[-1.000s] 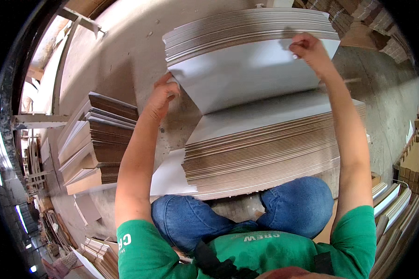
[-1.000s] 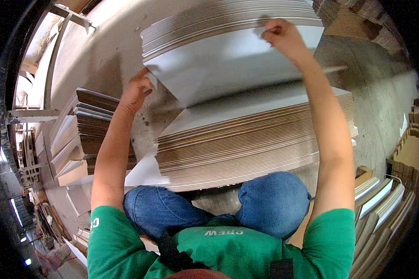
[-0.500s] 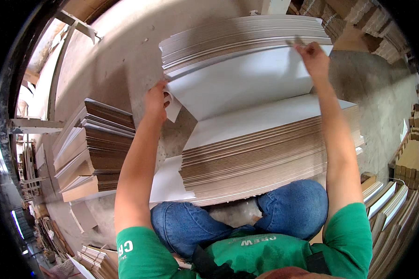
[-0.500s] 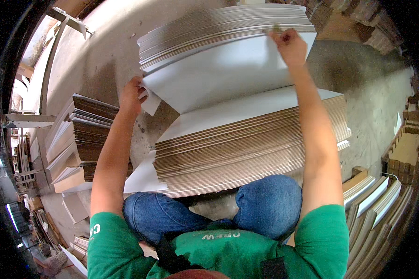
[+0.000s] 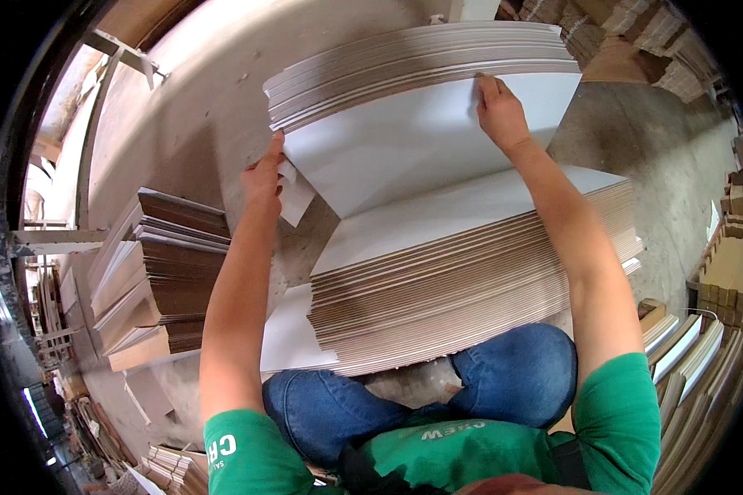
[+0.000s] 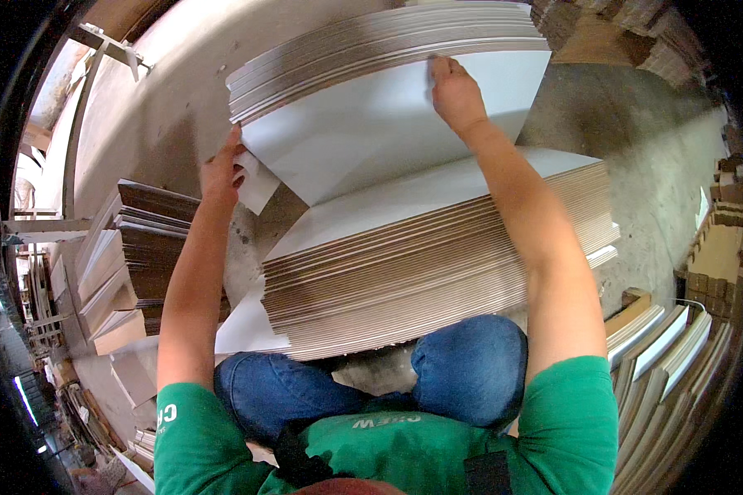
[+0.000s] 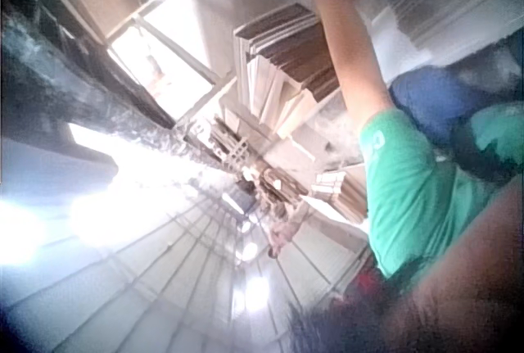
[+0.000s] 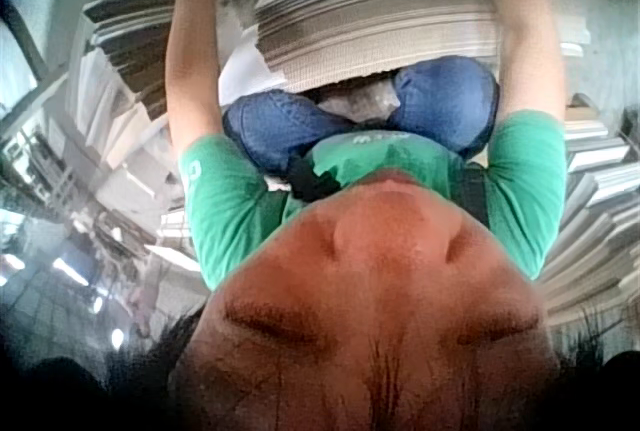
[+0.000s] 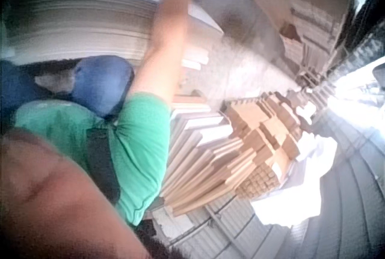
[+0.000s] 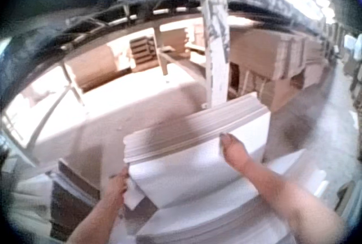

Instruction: The person sits on the floor in a workshop and repeatedly applies small adhesive stickers to the edges of white rectangular panels. They peel each sticker from a backing sheet and press it onto the panel, then place the panel on a growing stack.

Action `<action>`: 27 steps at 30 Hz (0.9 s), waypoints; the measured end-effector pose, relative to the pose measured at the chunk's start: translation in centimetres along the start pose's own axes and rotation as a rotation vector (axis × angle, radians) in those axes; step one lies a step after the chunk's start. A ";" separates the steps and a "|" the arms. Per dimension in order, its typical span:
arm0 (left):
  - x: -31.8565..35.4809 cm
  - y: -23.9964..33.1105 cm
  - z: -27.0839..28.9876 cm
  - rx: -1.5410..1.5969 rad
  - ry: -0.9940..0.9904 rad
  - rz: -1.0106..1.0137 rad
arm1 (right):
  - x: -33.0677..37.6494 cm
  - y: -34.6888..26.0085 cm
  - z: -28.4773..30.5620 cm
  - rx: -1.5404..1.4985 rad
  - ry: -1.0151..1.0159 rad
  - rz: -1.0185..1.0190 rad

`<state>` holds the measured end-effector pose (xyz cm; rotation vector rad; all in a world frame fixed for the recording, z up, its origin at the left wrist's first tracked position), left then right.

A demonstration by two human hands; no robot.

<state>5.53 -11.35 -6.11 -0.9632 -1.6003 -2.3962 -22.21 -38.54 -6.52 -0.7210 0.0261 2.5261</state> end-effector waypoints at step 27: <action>0.1 0.3 -0.5 0.029 -0.032 0.006 | 1.4 6.3 3.1 0.189 0.353 0.024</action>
Point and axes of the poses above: each hand's wrist, its own x-axis away from the middle knuckle, its own z-axis out of the back of the hand, y = z × x, the point moved 4 cm from there along -x, towards the middle knuckle, and after that the axes turned 10 degrees about z, right-handed, at the moved point
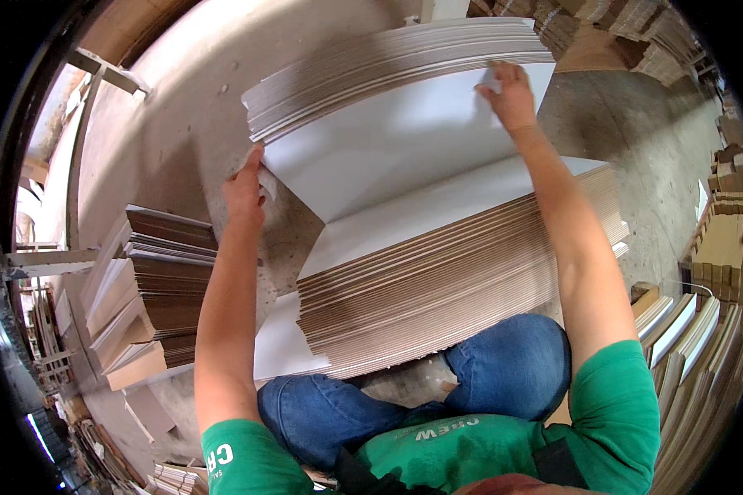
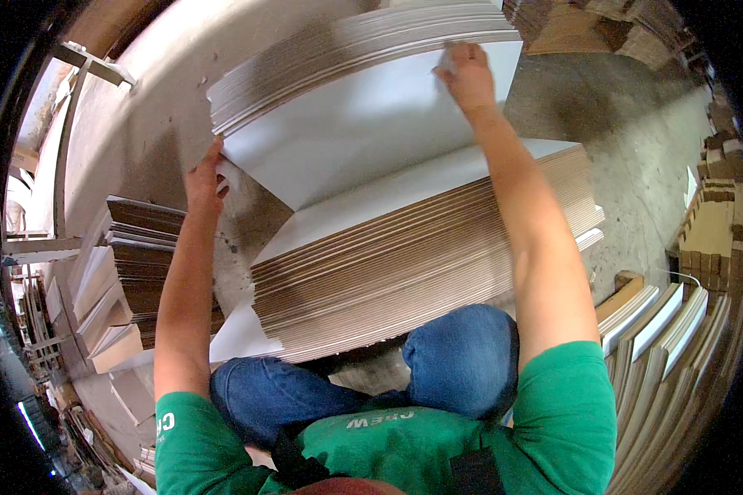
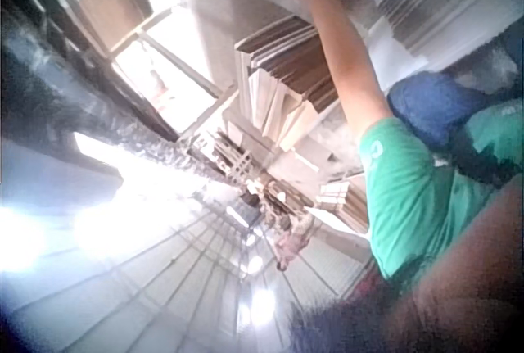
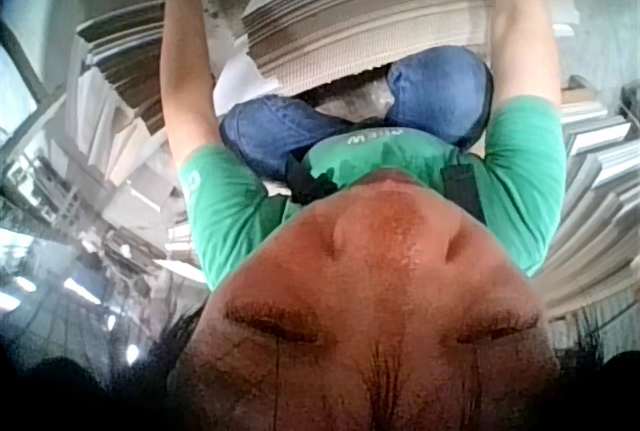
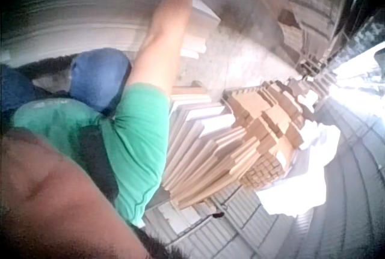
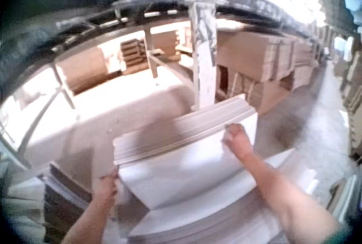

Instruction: The person sits on the floor in a workshop and repeatedly applies small adhesive stickers to the edges of white rectangular panels. They peel each sticker from a backing sheet and press it onto the panel, then place the panel on a growing stack.

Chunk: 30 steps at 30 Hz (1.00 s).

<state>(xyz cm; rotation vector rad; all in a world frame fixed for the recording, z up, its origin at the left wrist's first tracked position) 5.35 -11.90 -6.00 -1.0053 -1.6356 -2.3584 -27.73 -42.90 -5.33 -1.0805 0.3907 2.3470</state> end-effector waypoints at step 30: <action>27.9 3.5 0.6 -0.149 -0.688 -0.475 | -8.3 -22.8 26.7 -0.723 -0.288 0.501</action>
Point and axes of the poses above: each hand's wrist, its own x-axis away from the middle knuckle, its own z-axis out of the back of the hand, y = z × x, the point moved 4 cm from there along -x, towards the middle knuckle, and after that the axes turned 10 degrees about z, right-handed, at the moved point
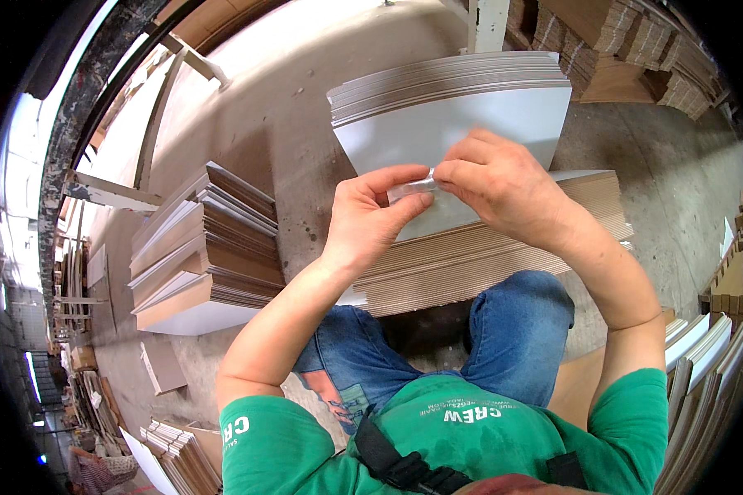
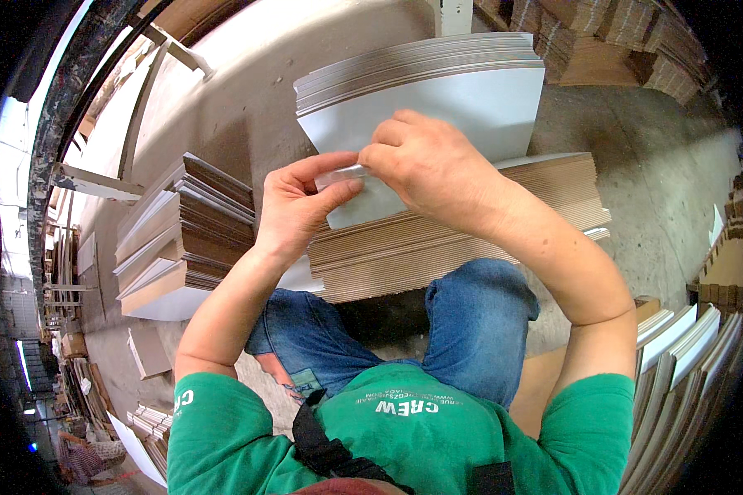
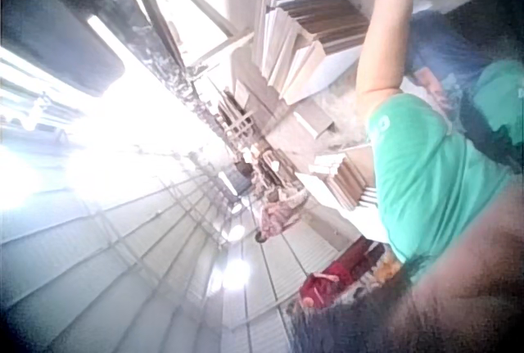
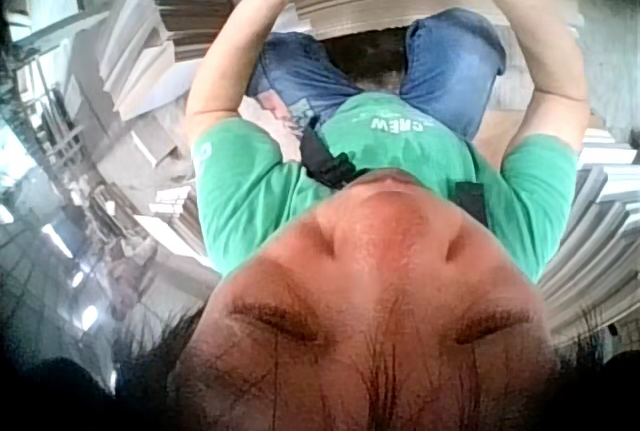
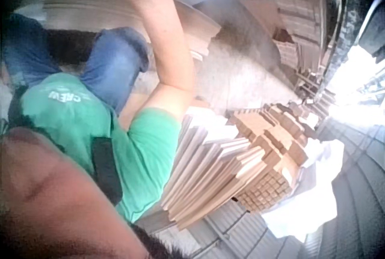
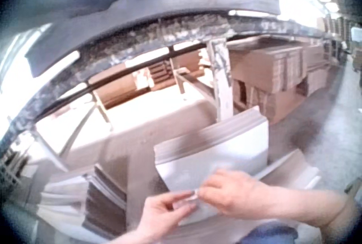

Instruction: The person sits on the floor in a workshop and repeatedly applies small adhesive stickers to the edges of white rectangular panels. They peel each sticker from a backing sheet and press it onto the panel, then place the panel on a growing stack.

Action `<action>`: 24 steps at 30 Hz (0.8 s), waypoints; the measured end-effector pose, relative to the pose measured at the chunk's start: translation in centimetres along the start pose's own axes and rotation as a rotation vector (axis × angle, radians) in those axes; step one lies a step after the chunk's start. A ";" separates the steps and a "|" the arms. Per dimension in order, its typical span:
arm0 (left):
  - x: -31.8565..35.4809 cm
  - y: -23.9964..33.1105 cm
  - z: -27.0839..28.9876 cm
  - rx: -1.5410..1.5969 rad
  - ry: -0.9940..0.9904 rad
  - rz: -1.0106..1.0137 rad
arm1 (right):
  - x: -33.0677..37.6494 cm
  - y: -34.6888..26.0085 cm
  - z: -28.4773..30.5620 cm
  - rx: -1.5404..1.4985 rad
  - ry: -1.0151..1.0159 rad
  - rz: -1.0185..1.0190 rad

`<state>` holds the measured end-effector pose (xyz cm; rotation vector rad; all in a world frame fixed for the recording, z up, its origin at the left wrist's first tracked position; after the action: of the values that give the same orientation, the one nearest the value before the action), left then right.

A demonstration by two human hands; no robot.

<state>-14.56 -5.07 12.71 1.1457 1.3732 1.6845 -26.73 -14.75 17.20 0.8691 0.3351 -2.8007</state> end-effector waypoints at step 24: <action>-3.8 -4.9 3.4 0.193 0.096 0.301 | 0.6 3.0 -5.9 -0.170 -0.126 -0.159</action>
<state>-10.13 -6.11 7.35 1.4582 1.5083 1.8668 -23.31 -16.12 11.60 0.6525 0.6367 -2.8997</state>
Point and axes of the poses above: each hand's wrist, its own x-axis away from the middle knuckle, its own z-axis out of the back of the hand, y = z × x, the point moved 4 cm from there along -x, towards the middle knuckle, and after that the axes turned 10 degrees about z, right-handed, at the moved point
